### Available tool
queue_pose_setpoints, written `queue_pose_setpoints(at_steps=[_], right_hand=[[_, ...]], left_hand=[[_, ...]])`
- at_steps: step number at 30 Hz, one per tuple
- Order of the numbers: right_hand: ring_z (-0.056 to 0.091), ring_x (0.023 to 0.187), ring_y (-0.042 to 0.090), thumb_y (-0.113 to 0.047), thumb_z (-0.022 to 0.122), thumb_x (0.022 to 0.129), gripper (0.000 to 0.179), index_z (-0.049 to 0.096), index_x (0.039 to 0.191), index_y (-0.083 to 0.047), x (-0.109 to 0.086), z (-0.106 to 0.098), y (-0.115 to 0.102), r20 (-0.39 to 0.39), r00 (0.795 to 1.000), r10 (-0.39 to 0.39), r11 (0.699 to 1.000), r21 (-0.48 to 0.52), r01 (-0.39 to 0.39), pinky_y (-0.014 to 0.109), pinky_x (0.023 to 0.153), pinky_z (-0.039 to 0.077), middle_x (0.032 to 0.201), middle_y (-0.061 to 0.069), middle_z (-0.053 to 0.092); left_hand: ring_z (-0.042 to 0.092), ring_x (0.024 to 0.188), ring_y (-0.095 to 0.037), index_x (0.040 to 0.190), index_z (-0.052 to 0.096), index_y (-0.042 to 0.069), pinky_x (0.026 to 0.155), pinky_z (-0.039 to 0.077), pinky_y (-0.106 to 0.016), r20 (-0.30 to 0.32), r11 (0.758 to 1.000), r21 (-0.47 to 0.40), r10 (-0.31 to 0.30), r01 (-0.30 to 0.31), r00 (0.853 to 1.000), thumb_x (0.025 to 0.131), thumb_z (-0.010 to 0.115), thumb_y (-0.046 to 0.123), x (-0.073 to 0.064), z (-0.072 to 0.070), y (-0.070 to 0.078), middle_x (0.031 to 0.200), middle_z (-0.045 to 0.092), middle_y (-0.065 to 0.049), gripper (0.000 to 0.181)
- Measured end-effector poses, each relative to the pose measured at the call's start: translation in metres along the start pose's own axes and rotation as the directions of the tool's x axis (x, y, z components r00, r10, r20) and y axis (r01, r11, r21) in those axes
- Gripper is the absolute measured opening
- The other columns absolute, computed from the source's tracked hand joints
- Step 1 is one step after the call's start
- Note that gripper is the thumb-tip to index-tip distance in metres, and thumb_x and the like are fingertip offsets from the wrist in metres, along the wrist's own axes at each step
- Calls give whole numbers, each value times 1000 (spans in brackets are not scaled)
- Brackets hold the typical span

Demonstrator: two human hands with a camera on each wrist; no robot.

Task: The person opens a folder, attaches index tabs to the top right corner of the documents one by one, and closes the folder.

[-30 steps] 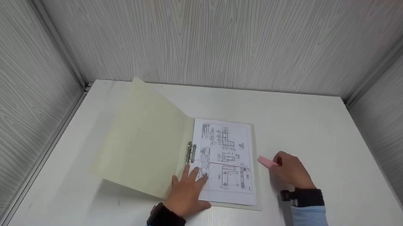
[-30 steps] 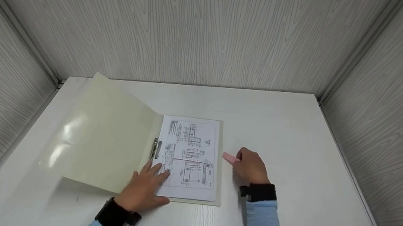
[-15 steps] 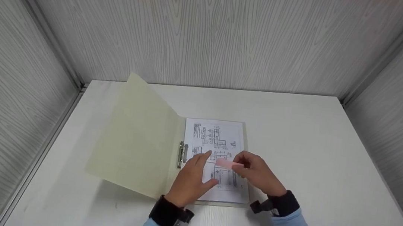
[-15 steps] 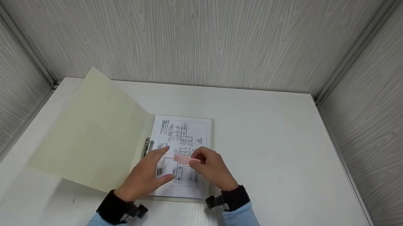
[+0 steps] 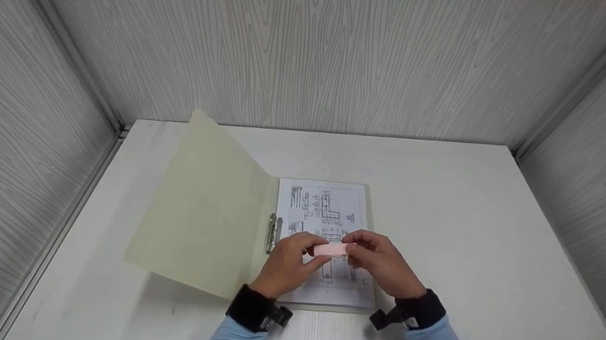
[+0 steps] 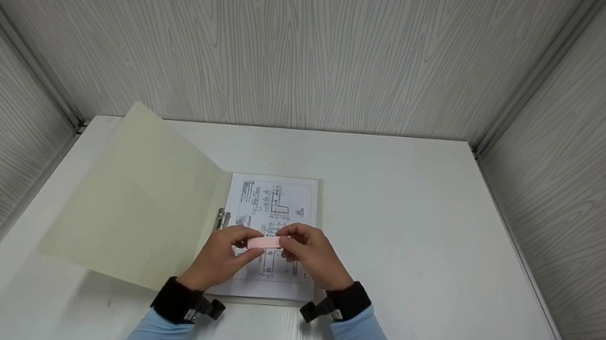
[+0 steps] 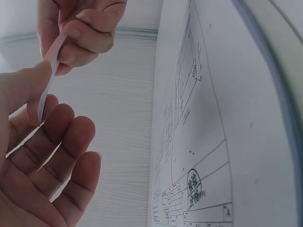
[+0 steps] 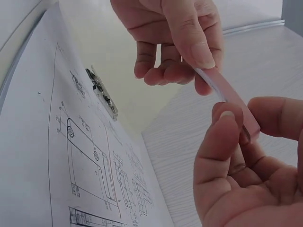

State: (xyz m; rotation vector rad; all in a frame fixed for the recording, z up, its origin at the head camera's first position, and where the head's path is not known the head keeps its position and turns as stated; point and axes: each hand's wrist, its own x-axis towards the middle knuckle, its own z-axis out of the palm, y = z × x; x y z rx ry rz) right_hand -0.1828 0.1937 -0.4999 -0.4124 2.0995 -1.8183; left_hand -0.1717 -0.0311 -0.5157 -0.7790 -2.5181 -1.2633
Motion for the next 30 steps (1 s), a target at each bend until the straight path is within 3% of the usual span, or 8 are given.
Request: queue_pose_setpoints(at_steps=[4,12,16,22,27,30], right_hand=[[53,77,24,-29,63,93,31,62,106,-1,0,1,-3,-20,1000,1,999,39,0,39,72,47,96,23,57],[51,73,22,-32,67,90,31,61,100,-3,-1,7,-5,-51,999,7,1000,19,-6,38,68,46,87,16,56],[50,73,21,-37,60,94,35,60,101,-3,-2,8,-7,-55,998,4,998,56,0,34,66,44,86,7,55],[50,73,22,-39,56,96,40,58,105,0,-3,8,-9,-82,997,15,989,147,-3,32,67,44,90,8,56],[54,76,21,-32,57,97,37,56,111,3,-3,9,-10,-79,997,28,989,147,-16,30,69,49,98,11,58],[57,78,22,-27,57,97,32,57,113,1,-3,11,-10,-70,997,20,993,117,-12,32,72,52,101,13,59]], left_hand=[[59,79,-16,106,69,13,69,47,-24,-22,1000,15,14,-14,1000,87,72,26,0,0,2,88,63,6,23],[56,81,-7,102,70,12,71,51,-29,-43,998,1,69,-69,997,86,73,31,0,0,7,92,65,5,25],[55,79,-6,103,70,12,69,51,-31,-63,997,-61,36,-40,997,88,70,32,0,2,8,88,64,7,26],[57,80,-7,105,70,11,71,54,-36,-107,988,-157,-18,1,994,89,69,34,0,3,9,88,64,6,28],[58,80,-8,106,70,12,70,54,-38,-117,983,-179,-52,30,992,88,70,34,0,2,11,92,66,5,28],[58,82,-7,107,70,14,71,53,-33,-107,989,-148,-43,27,993,88,70,34,0,2,12,93,66,6,27]])
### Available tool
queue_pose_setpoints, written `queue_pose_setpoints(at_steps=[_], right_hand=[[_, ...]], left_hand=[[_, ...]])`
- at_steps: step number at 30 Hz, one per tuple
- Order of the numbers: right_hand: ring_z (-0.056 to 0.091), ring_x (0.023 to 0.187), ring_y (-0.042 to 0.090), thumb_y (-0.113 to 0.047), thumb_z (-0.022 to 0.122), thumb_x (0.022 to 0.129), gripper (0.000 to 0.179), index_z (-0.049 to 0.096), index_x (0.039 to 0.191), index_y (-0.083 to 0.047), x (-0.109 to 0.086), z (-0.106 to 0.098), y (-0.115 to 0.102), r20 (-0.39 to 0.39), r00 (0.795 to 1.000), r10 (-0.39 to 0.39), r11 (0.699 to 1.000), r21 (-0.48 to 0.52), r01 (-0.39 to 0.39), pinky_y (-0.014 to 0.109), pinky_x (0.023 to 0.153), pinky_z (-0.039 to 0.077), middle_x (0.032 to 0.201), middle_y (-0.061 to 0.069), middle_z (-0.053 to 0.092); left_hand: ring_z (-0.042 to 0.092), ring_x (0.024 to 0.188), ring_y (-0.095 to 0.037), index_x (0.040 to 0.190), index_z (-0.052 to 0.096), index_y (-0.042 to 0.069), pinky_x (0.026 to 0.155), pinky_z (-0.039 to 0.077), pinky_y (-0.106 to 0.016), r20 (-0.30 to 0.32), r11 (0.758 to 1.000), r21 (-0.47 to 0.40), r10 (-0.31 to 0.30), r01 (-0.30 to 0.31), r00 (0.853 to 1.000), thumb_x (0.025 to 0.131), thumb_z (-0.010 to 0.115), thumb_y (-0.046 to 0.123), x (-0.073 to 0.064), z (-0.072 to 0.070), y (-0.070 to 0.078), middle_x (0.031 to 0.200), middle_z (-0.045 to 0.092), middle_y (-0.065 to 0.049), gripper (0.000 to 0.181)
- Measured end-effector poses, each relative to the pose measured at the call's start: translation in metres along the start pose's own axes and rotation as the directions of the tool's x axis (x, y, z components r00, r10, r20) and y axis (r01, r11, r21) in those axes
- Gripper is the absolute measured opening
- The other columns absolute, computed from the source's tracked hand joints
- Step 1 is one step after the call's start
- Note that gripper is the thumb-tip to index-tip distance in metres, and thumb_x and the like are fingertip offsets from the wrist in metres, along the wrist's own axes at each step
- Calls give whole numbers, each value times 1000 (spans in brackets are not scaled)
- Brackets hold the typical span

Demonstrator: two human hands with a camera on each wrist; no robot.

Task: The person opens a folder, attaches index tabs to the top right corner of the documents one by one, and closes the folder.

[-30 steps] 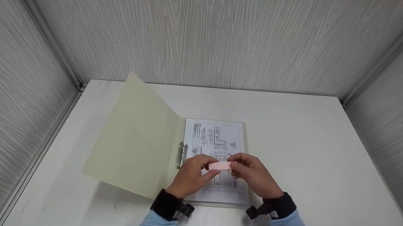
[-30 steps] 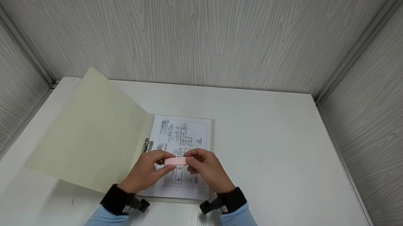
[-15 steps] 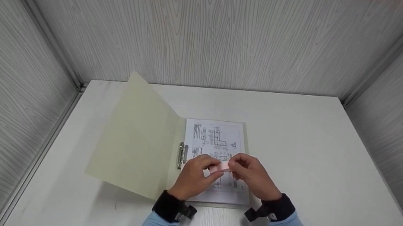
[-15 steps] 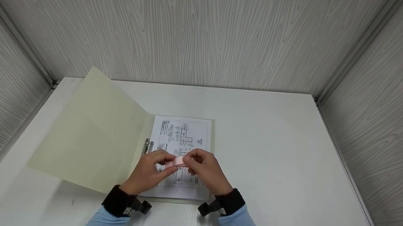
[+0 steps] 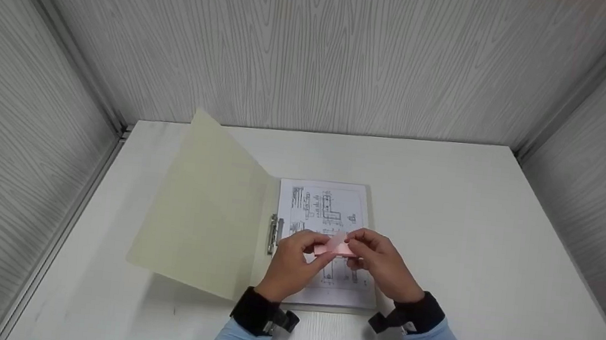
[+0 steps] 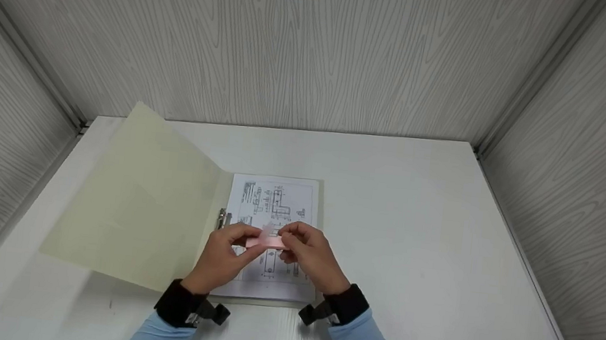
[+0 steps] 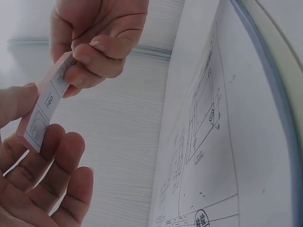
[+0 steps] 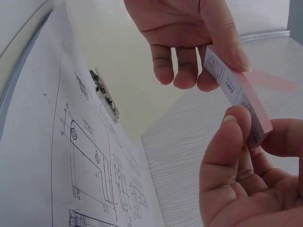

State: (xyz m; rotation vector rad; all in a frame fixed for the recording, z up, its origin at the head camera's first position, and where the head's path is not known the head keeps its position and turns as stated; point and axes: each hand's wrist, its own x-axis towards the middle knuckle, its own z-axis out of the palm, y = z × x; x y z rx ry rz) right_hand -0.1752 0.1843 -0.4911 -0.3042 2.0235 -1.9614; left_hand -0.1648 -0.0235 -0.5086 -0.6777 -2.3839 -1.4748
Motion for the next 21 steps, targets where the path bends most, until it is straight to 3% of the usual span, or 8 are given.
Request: queue_pose_setpoints(at_steps=[8,13,21], right_hand=[[57,78,23,-10,67,88,21,60,107,-1,0,7,1,39,999,-9,997,-81,12,31,67,51,101,15,61],[55,74,21,-6,70,85,21,60,103,-1,1,9,2,31,999,-26,993,-113,29,32,63,50,97,14,59],[53,69,21,-8,68,87,20,59,102,2,0,10,5,55,997,-46,993,-104,52,31,59,47,90,12,59]], left_hand=[[60,90,-7,107,70,12,79,51,-25,92,984,113,128,-138,988,89,70,27,-1,1,6,97,67,4,24],[60,91,-7,107,70,11,80,50,-23,137,977,150,131,-151,982,89,70,26,-1,0,8,98,66,4,23],[59,91,-7,105,69,12,80,49,-24,146,976,131,155,-175,977,90,68,26,-2,-3,11,98,65,4,21]])
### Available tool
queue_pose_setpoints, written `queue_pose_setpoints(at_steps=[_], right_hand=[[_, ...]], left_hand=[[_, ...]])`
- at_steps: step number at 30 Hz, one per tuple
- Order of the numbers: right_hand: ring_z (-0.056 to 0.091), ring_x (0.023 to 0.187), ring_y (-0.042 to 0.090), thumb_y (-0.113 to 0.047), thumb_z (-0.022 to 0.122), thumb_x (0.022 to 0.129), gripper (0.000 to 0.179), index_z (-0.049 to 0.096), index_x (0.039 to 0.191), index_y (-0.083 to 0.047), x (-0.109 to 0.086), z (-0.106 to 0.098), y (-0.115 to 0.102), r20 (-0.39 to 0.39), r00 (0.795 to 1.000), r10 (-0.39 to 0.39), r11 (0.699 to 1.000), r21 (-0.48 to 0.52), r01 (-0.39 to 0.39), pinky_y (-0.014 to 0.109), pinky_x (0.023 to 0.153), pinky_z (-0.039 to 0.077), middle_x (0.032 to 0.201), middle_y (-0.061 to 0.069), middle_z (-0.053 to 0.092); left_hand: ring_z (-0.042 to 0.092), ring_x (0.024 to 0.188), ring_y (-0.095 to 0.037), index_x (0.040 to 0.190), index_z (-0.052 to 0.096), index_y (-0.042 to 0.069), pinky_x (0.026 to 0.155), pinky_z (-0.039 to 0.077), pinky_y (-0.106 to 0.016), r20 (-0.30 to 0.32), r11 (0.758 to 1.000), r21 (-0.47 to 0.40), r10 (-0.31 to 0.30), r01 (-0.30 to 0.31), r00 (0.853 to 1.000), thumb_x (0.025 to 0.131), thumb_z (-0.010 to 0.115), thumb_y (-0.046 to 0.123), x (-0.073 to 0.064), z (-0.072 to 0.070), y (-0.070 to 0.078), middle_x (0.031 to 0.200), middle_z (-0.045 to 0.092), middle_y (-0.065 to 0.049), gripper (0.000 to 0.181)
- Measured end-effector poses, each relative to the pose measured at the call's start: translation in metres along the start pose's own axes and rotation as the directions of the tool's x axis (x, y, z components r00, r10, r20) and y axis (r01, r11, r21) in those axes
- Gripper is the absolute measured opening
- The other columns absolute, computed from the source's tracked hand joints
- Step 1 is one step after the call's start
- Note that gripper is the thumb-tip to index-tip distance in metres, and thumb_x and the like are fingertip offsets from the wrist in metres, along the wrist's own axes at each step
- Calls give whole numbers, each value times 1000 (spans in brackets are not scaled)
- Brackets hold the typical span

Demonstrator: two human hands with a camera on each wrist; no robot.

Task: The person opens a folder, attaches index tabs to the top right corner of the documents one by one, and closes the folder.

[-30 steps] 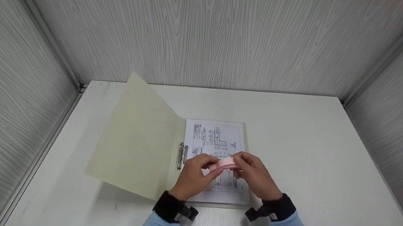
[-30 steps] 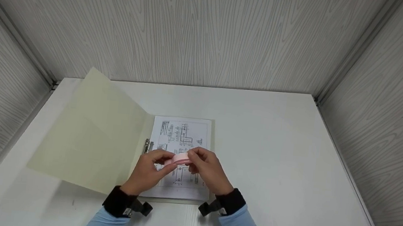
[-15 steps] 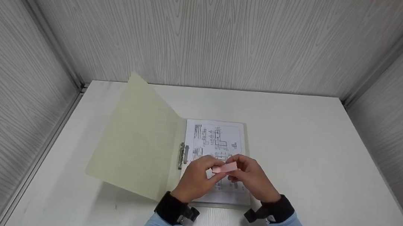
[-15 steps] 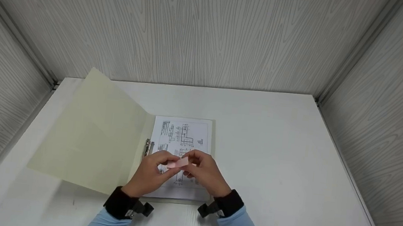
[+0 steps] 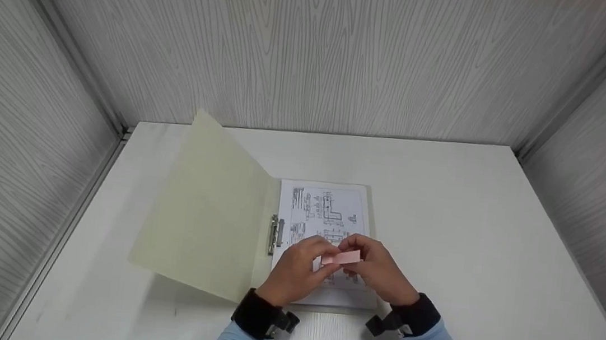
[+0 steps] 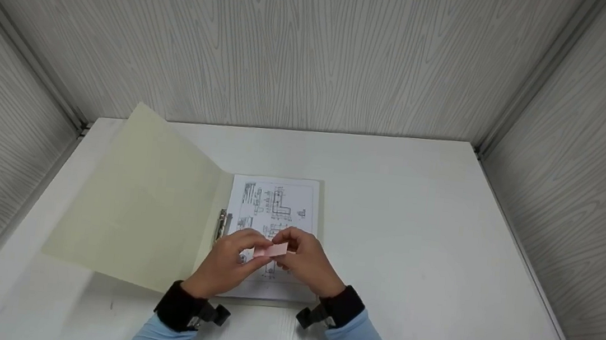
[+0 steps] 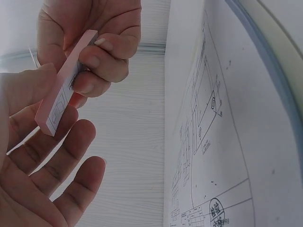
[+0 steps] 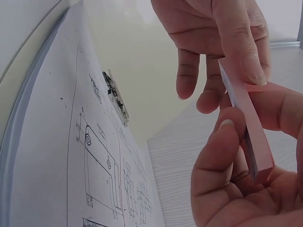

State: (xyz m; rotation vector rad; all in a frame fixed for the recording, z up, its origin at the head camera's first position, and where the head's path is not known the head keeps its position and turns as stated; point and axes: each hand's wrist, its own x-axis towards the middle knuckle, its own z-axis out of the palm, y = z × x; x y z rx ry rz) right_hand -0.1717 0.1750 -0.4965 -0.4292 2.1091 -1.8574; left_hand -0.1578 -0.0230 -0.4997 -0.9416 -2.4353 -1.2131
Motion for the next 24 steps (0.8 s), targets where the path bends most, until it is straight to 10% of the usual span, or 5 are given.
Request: queue_pose_setpoints(at_steps=[24], right_hand=[[54,70,29,-9,63,91,12,60,101,-4,0,-3,1,8,1000,24,999,-43,-24,37,61,50,84,9,62]], left_hand=[[59,93,-6,104,68,14,80,50,-25,-74,998,-58,24,-28,997,94,63,29,2,-3,1,98,65,5,18]])
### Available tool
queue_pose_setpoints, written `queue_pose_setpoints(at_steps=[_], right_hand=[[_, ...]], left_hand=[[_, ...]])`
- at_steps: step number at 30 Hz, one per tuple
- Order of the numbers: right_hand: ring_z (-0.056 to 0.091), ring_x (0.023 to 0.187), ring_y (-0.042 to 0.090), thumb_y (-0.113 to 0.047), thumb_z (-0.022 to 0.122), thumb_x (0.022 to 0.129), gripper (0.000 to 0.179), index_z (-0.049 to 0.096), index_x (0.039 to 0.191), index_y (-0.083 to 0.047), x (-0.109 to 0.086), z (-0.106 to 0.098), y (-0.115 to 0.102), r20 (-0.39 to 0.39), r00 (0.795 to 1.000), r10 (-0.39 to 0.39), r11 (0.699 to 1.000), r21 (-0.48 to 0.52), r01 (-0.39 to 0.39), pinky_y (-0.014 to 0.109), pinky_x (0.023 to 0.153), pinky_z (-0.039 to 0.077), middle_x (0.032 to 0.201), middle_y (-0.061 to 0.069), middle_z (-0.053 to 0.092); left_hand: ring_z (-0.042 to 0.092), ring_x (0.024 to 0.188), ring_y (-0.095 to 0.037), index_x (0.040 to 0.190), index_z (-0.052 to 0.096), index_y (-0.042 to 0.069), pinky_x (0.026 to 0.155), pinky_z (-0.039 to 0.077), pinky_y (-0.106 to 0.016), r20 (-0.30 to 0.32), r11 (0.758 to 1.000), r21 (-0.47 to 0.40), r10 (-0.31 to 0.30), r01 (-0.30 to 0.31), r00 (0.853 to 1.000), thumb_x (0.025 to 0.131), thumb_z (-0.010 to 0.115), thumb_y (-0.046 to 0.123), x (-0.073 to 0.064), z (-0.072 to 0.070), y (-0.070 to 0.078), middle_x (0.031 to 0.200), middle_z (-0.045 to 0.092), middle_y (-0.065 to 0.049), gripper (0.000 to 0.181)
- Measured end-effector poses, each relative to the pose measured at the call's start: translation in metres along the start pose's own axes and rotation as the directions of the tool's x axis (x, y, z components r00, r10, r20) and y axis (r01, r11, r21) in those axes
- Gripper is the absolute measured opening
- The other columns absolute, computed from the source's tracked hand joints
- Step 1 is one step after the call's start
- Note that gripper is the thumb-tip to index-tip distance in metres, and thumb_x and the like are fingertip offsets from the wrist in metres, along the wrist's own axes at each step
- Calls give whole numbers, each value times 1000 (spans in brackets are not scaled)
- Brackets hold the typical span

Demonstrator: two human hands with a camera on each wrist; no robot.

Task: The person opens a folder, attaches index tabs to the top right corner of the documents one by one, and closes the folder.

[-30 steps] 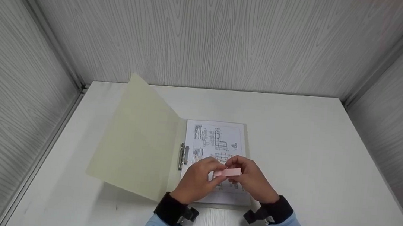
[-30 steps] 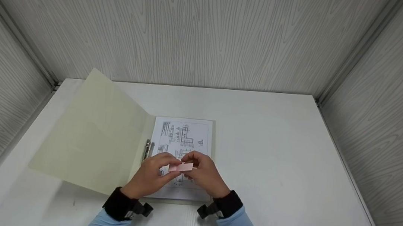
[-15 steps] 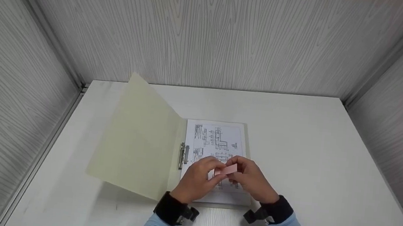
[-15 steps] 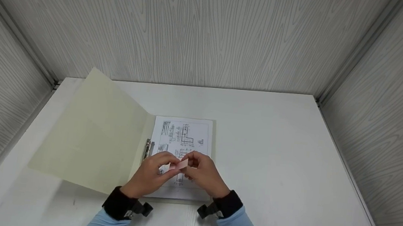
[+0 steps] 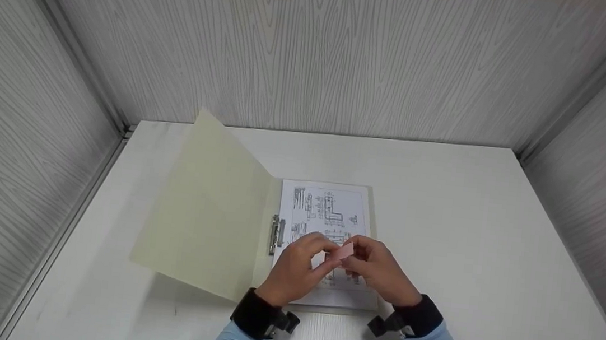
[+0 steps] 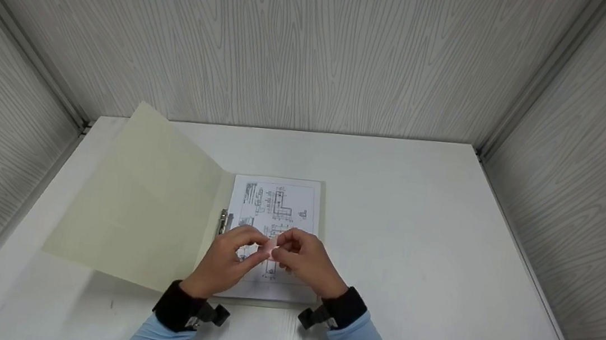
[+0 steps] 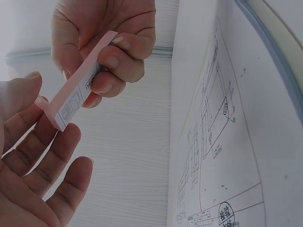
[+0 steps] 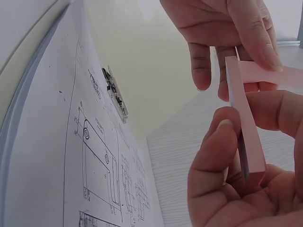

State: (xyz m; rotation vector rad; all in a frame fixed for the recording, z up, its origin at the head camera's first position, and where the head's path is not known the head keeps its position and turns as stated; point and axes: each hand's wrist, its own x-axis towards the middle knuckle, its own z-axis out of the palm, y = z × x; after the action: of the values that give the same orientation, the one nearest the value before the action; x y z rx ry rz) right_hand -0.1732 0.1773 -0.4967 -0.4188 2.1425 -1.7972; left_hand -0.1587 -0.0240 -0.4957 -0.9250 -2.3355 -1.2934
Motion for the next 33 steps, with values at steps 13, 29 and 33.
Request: queue_pose_setpoints(at_steps=[13,29,33], right_hand=[[57,76,26,-17,65,90,19,60,104,-5,3,-19,4,-131,988,79,992,-86,-91,43,71,52,90,13,59],[55,72,24,-7,60,85,40,50,124,-3,6,-79,36,-354,908,226,919,-233,-319,31,61,47,93,14,54],[56,67,23,-6,58,86,44,48,129,-6,6,-81,44,-322,917,234,884,-323,-338,31,59,45,88,13,57]], left_hand=[[60,91,-5,105,69,11,81,50,-23,-104,999,-40,33,-37,994,91,67,23,3,-7,5,96,65,6,19],[60,89,-5,107,68,15,80,50,-22,-91,1000,0,-4,4,996,93,63,30,2,-10,2,95,65,7,21],[60,89,-5,107,69,14,80,50,-22,-91,1000,11,-11,12,996,93,64,30,1,-9,2,95,65,7,21]])
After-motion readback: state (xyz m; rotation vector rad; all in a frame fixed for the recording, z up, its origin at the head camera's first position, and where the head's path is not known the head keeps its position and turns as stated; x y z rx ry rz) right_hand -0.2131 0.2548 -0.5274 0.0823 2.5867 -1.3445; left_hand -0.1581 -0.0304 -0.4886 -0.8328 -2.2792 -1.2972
